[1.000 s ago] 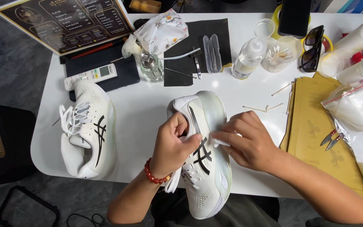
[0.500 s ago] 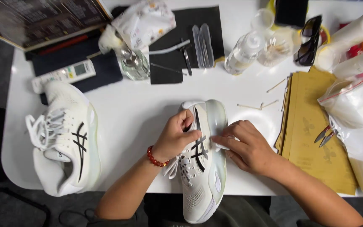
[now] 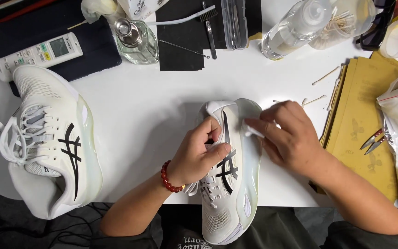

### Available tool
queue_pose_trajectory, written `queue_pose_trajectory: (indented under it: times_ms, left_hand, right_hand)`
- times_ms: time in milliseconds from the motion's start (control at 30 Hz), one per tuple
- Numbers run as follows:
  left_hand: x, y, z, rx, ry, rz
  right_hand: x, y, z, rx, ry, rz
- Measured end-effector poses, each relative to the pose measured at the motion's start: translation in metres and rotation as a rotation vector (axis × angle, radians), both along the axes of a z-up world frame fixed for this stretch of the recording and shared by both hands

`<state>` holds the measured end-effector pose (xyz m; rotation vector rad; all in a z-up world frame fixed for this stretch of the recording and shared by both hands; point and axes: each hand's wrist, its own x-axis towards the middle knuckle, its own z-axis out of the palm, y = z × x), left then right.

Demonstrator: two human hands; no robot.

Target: The recorder cleans a pair of white sneakers using a cloth and a cleaning solution.

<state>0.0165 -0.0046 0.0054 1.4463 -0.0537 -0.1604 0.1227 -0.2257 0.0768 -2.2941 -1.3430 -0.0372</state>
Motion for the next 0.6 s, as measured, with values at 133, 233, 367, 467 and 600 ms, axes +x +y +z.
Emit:
queue_pose_trajectory:
  times_ms: [133, 233, 367, 467, 600]
  left_hand:
    - [0.000, -0.001, 0.007, 0.034, -0.001, 0.035]
    - [-0.002, -0.003, 0.007, 0.075, -0.026, 0.054]
    - [-0.002, -0.002, 0.007, 0.090, -0.065, 0.031]
    - [-0.002, -0.002, 0.007, 0.067, -0.045, 0.015]
    - [-0.002, -0.002, 0.006, 0.090, -0.083, 0.026]
  right_hand:
    - [-0.036, -0.020, -0.005, 0.032, -0.015, 0.079]
    - [-0.044, -0.026, -0.001, 0.072, 0.071, 0.165]
    - [-0.023, -0.018, 0.001, 0.054, 0.073, 0.175]
    - [0.002, -0.007, 0.001, 0.061, 0.094, 0.102]
    - [0.033, 0.006, 0.003, 0.043, 0.325, -0.047]
